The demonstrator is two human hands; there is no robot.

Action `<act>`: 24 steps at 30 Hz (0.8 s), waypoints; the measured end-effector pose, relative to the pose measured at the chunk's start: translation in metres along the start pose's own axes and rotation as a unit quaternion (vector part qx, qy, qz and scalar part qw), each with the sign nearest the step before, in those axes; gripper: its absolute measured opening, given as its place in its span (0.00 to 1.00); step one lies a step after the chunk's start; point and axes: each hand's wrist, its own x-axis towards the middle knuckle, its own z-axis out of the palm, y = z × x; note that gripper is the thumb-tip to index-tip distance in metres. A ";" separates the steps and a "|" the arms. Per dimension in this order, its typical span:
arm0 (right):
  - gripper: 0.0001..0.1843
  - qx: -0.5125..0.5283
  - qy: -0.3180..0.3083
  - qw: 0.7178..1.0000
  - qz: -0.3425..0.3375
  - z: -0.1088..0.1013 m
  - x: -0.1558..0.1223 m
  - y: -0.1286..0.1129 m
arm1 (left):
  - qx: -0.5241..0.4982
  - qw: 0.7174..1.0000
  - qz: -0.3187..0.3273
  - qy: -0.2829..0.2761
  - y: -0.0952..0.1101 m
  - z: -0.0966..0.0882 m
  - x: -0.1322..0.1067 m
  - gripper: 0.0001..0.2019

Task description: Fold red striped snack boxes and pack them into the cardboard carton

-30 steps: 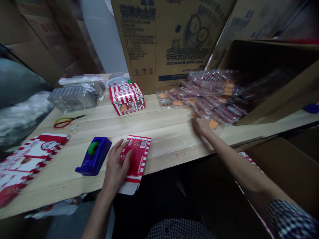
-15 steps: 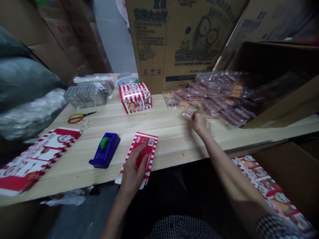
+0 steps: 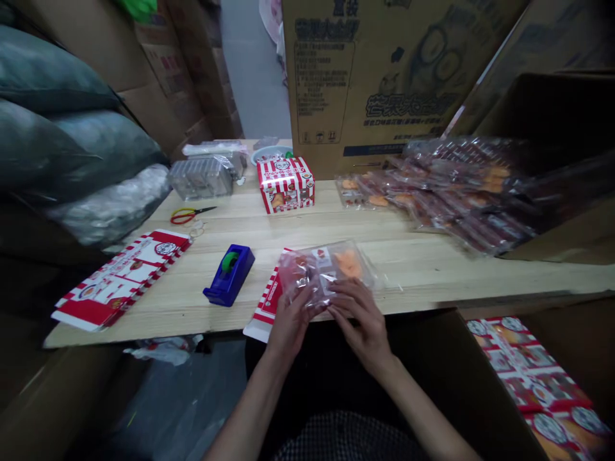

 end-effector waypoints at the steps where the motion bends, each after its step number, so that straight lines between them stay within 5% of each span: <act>1: 0.13 0.020 0.017 1.000 0.014 -0.009 0.005 -0.002 | -0.012 1.000 0.008 0.004 0.006 -0.006 -0.007 0.17; 5: 0.10 0.057 0.058 0.992 0.102 -0.032 0.032 0.014 | -0.036 0.997 0.046 0.048 0.034 -0.034 -0.041 0.17; 8: 0.15 0.089 -0.120 0.984 0.096 -0.023 0.059 0.035 | -0.026 0.989 0.089 0.113 0.054 -0.061 -0.067 0.18; 12: 0.39 0.102 -0.386 0.917 -0.001 0.005 0.086 0.025 | -0.026 0.965 0.139 0.223 0.075 -0.100 -0.105 0.18; 16: 0.44 0.034 -0.350 0.931 -0.101 0.031 0.086 -0.025 | -0.050 0.960 0.100 0.255 0.079 -0.122 -0.136 0.15; 19: 0.33 0.082 -0.322 0.929 -0.160 0.036 0.079 -0.048 | -0.051 0.982 0.005 0.179 0.078 -0.129 -0.147 0.20; 21: 0.24 0.166 -0.330 0.922 -0.112 0.031 0.077 -0.051 | -0.006 0.991 0.038 0.126 0.079 -0.135 -0.149 0.33; 24: 0.14 0.259 -0.333 0.904 0.065 0.020 0.075 -0.050 | 0.142 0.959 0.213 0.125 0.083 -0.144 -0.151 0.53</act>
